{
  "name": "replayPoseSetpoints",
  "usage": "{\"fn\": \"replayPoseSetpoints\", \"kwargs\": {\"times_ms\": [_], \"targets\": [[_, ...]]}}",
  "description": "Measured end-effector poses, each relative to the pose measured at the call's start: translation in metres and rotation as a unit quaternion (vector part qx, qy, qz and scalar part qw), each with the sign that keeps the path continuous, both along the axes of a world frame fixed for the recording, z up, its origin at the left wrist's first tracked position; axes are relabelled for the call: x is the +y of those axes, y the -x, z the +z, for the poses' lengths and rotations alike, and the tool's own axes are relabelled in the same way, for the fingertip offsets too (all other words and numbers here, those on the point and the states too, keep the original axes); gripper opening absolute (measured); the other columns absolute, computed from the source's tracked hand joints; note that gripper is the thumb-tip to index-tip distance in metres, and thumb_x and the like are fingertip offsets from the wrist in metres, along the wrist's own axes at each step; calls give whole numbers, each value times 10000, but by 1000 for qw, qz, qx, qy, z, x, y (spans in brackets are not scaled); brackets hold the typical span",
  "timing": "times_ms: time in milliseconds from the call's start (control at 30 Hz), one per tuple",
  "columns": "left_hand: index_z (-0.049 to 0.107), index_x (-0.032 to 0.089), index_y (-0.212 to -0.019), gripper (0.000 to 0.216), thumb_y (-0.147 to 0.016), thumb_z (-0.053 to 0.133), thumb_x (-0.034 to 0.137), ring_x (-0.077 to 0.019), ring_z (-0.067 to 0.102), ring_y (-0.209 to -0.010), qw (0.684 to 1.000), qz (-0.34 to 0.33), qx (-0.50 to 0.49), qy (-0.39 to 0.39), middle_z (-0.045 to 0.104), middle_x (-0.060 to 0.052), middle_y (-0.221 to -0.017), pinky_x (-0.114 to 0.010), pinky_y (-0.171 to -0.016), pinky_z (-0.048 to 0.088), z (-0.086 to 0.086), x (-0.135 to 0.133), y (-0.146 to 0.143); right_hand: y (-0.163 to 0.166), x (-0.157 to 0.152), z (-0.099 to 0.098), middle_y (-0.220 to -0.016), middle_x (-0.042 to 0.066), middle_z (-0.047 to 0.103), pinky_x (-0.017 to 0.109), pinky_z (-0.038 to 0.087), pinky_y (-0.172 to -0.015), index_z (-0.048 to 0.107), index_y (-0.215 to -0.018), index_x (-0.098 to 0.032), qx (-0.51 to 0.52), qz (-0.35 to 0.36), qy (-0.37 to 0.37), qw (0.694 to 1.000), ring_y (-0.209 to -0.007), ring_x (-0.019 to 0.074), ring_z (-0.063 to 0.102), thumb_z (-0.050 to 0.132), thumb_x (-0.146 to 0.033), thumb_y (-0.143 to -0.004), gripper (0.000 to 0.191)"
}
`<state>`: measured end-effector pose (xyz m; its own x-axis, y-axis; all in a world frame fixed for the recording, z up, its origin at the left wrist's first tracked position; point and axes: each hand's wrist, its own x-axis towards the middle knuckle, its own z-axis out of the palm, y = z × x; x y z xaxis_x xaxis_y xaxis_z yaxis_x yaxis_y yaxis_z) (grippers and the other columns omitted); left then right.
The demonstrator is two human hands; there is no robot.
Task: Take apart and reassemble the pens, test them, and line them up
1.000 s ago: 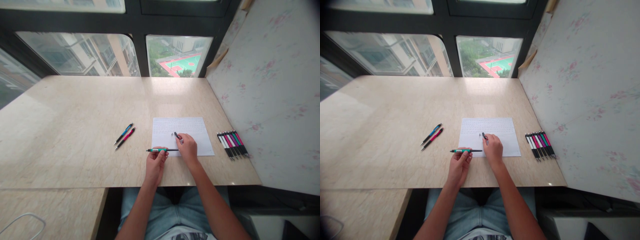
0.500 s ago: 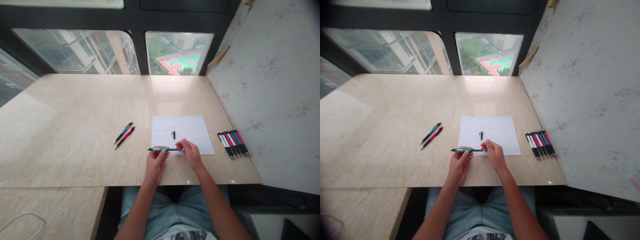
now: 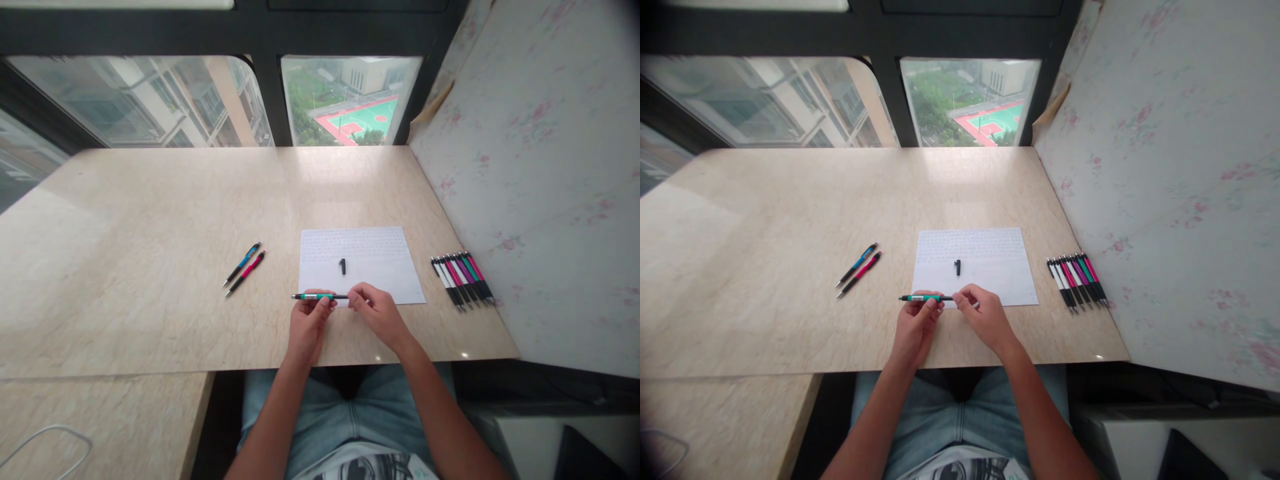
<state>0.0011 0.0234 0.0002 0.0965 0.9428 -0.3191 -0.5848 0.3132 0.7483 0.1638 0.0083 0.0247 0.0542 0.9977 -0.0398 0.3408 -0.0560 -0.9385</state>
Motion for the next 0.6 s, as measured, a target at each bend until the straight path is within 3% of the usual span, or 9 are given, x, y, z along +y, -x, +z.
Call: {"fn": "replayPoseSetpoints", "kwargs": {"times_ms": [100, 267, 600], "targets": [[737, 161, -861, 182, -723, 840, 221, -114, 683, -760, 1000, -4, 7, 5, 748, -45, -875, -227, -760, 519, 0, 0, 0, -2, 0, 1, -634, 17, 655, 292, 465, -625, 646, -689, -205, 2, 0, 12, 1000, -625, 167, 608, 491, -474, -964, 414], [727, 164, -865, 194, -727, 840, 240, -116, 685, -753, 1000, 9, -8, 8, 751, -48, -878, -228, -741, 519, -2, 1, 1, -7, -2, 2, -810, 37, 706, 283, 497, -621, 689, -875, -211, 40, -50, 2, 998, -718, 184, 642, 645, -419, -863, 213], [712, 164, -862, 237, -696, 861, 243, -96, 670, -734, 999, 29, -28, 21, 743, -38, -900, -214, -715, 527, 1, 1, 1, -20, -10, 1, -865, 58, 699, 312, 524, -673, 696, -909, -209, 26, -79, -15, 996, -791, 205, 653, 666, -397, -846, 200]]}}
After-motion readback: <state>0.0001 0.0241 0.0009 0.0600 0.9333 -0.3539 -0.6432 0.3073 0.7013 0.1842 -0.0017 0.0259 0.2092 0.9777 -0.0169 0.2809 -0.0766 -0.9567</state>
